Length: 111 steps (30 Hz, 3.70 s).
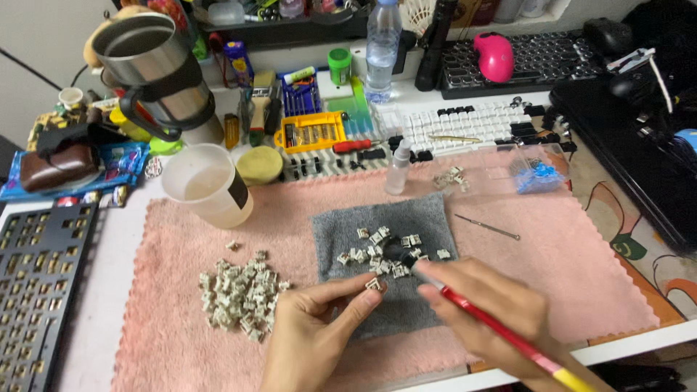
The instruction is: The person cleans individual keyboard switches one at a time using a brush. They pick up each switch, brush it, and place it on a gray cloth on the desk.
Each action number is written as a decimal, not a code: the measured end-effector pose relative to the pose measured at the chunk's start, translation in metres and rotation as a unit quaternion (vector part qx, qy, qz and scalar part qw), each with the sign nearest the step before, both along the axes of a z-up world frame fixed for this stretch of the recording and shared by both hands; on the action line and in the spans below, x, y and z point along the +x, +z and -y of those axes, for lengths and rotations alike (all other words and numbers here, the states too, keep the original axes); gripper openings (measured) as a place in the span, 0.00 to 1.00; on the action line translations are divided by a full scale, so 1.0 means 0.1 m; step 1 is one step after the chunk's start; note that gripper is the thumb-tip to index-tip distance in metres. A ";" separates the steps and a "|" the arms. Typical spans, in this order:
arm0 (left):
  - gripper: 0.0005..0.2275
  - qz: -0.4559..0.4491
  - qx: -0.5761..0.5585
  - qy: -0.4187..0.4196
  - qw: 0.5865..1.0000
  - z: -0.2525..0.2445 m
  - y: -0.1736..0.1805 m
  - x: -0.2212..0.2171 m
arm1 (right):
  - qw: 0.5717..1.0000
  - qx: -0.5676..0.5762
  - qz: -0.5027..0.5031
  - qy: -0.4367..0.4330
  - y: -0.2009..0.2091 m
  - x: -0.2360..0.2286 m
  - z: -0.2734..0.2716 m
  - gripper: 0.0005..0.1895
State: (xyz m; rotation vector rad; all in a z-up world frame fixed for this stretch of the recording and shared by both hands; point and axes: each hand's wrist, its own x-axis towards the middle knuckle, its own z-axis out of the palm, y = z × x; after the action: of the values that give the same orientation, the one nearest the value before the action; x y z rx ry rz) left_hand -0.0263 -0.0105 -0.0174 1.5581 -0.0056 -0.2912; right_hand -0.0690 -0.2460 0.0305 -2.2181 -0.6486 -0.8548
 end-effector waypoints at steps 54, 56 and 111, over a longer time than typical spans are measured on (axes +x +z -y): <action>0.08 -0.221 -0.471 -0.097 0.849 0.27 -0.24 -0.23 | 0.989 0.055 0.008 0.140 0.03 -0.28 0.10 0.15; 0.08 -0.203 -0.432 -0.081 0.875 0.22 -0.23 -0.22 | 0.990 0.074 -0.035 0.111 0.11 -0.35 0.07 0.15; 0.09 0.434 0.290 -0.238 0.819 0.84 0.95 1.02 | 0.978 0.021 -0.205 0.025 0.18 -0.12 0.99 0.11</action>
State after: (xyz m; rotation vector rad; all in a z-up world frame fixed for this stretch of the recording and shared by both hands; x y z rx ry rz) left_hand 0.0756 -0.0942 0.0776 2.1692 -1.1343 0.0755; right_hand -0.0813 -0.3451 0.0481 -2.2343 -0.4780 -0.3624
